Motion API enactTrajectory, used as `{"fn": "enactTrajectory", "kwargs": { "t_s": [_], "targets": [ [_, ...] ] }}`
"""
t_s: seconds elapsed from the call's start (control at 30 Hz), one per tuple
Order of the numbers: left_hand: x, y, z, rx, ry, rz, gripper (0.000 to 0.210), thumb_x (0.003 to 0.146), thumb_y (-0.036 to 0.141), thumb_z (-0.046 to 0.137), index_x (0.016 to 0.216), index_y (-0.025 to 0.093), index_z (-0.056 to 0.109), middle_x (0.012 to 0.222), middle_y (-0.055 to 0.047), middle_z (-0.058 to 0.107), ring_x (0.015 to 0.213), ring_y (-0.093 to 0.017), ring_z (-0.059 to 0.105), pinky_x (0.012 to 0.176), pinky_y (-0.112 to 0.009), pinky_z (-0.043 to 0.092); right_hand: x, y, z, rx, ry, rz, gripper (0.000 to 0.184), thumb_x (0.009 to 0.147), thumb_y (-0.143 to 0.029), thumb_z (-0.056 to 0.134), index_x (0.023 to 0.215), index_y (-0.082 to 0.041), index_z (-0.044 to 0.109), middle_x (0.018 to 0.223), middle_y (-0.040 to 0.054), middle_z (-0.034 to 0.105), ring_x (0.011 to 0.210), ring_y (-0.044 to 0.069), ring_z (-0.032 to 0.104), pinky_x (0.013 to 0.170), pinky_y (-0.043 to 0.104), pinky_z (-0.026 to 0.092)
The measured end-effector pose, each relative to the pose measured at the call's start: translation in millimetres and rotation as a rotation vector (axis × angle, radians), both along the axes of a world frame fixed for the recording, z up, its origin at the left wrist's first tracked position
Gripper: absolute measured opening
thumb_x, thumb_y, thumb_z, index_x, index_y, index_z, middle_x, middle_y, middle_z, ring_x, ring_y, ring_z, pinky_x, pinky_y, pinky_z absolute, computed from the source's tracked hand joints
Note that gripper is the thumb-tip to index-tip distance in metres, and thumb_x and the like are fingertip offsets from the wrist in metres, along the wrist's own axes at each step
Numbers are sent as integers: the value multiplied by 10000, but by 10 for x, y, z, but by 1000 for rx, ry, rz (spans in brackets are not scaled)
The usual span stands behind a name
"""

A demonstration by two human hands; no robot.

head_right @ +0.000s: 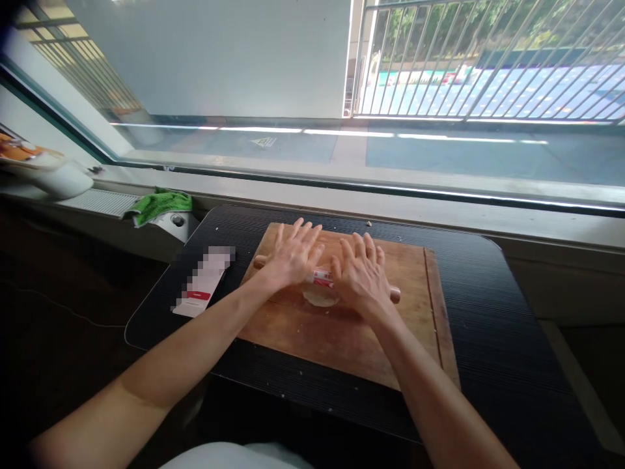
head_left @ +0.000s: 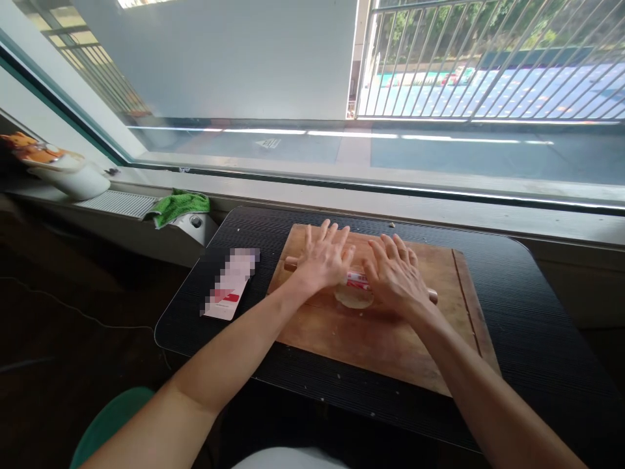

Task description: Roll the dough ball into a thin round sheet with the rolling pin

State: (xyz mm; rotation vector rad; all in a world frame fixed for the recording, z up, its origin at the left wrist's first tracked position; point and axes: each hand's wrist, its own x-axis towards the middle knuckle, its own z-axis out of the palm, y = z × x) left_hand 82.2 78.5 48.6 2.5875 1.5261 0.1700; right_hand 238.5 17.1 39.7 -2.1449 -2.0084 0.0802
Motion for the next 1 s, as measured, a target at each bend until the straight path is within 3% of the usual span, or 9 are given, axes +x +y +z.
{"fn": "enactTrajectory", "kwargs": {
  "t_s": [0.1, 0.17, 0.37, 0.43, 0.63, 0.7, 0.9, 1.0],
  "targets": [
    [-148, -344, -59, 37, 4, -23, 583, 1042, 453, 283, 1554, 203, 402, 1617, -108, 399, 1543, -300, 244, 1245, -628, 137, -60, -316, -102, 164, -43, 81, 524, 1018, -398, 328, 1446, -183, 542, 1585, 149, 437, 1508, 321, 291, 1186, 556, 278],
    [-170, -387, -64, 49, 13, -32, 583, 1041, 461, 283, 1550, 208, 410, 1606, -114, 417, 1536, -308, 259, 1241, -636, 138, -66, -346, -113, 168, -48, 86, 521, 1022, -391, 316, 1439, -185, 551, 1583, 143, 443, 1508, 312, 294, 1193, 541, 271],
    [106, 250, 30, -5, 20, 29, 604, 1042, 444, 279, 1574, 167, 351, 1646, -115, 341, 1558, -296, 193, 1247, -617, 138, 84, 278, -4, -107, 68, -69, 604, 1008, -443, 304, 1511, -152, 468, 1626, 172, 365, 1522, 340, 265, 1182, 589, 282],
    [134, 311, 53, -28, 30, 33, 609, 1042, 439, 274, 1578, 156, 339, 1646, -117, 339, 1560, -291, 185, 1251, -610, 132, 95, 327, 11, -139, 83, -95, 611, 1009, -446, 288, 1510, -147, 468, 1621, 173, 375, 1516, 339, 281, 1176, 583, 299],
    [-129, -289, -22, -4, 35, -20, 606, 1041, 474, 264, 1577, 206, 351, 1642, -92, 354, 1555, -290, 211, 1249, -628, 114, -64, -285, -94, 78, -35, 40, 563, 1021, -416, 274, 1465, -180, 527, 1557, 121, 486, 1496, 296, 317, 1188, 515, 287],
    [-153, -334, -30, 6, 31, -21, 593, 1041, 462, 269, 1570, 213, 369, 1628, -97, 379, 1550, -293, 226, 1245, -637, 116, -81, -318, -96, 102, -53, 56, 554, 1022, -392, 273, 1461, -176, 534, 1541, 124, 506, 1490, 296, 323, 1188, 512, 281],
    [110, 272, 42, -37, 24, 24, 611, 1041, 424, 258, 1584, 153, 327, 1650, -121, 327, 1562, -293, 185, 1247, -627, 125, 58, 279, 35, -129, 19, -76, 626, 1010, -429, 259, 1534, -135, 437, 1616, 166, 388, 1512, 338, 276, 1173, 578, 294],
    [68, 182, 46, -70, 35, 2, 626, 1041, 443, 248, 1588, 147, 314, 1652, -120, 321, 1561, -293, 189, 1248, -623, 124, 25, 157, 44, -122, 30, -69, 626, 1013, -424, 246, 1528, -129, 445, 1609, 163, 401, 1505, 338, 290, 1172, 574, 297]
  ]
}}
